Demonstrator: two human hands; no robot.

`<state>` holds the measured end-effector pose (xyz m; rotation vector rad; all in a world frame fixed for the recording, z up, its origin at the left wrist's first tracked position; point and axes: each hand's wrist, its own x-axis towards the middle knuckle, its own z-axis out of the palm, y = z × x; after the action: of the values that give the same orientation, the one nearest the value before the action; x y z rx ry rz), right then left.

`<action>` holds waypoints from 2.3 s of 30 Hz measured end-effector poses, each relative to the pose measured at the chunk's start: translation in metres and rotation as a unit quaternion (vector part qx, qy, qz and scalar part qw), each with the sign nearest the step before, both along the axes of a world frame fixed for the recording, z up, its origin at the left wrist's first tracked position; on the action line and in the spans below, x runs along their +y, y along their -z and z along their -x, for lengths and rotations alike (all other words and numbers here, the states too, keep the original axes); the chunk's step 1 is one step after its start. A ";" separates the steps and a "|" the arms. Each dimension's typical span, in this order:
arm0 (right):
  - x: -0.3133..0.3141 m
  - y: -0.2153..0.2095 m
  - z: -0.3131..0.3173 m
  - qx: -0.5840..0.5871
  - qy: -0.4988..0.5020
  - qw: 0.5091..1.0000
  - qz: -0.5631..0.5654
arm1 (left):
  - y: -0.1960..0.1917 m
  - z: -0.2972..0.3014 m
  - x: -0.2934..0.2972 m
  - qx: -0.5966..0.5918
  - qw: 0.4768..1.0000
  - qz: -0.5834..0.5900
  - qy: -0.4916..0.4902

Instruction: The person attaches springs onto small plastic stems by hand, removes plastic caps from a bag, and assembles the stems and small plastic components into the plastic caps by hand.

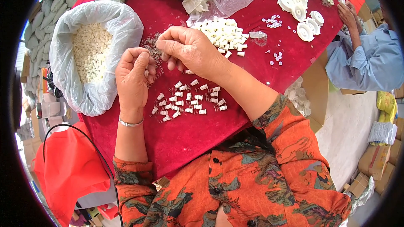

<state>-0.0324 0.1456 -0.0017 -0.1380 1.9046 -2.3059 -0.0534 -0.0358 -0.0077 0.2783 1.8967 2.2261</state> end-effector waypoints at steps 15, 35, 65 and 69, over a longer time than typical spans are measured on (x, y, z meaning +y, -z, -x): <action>-0.009 0.007 -0.003 0.203 0.101 0.963 -0.143 | -0.004 -0.003 0.001 -0.021 0.996 0.067 -0.052; -0.007 0.005 -0.002 0.097 0.079 0.992 0.022 | -0.003 -0.003 -0.004 -0.080 0.995 -0.037 0.039; 0.005 0.004 0.000 0.020 0.002 0.996 0.087 | -0.010 -0.011 0.006 0.077 0.993 0.084 -0.033; 0.004 0.005 0.000 0.013 -0.038 0.999 0.014 | 0.005 -0.008 0.003 0.289 0.935 0.196 -0.055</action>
<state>-0.0323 0.1494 -0.0067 -0.2403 1.8467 -2.2934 -0.0449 -0.0327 -0.0125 0.8509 2.6550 1.8903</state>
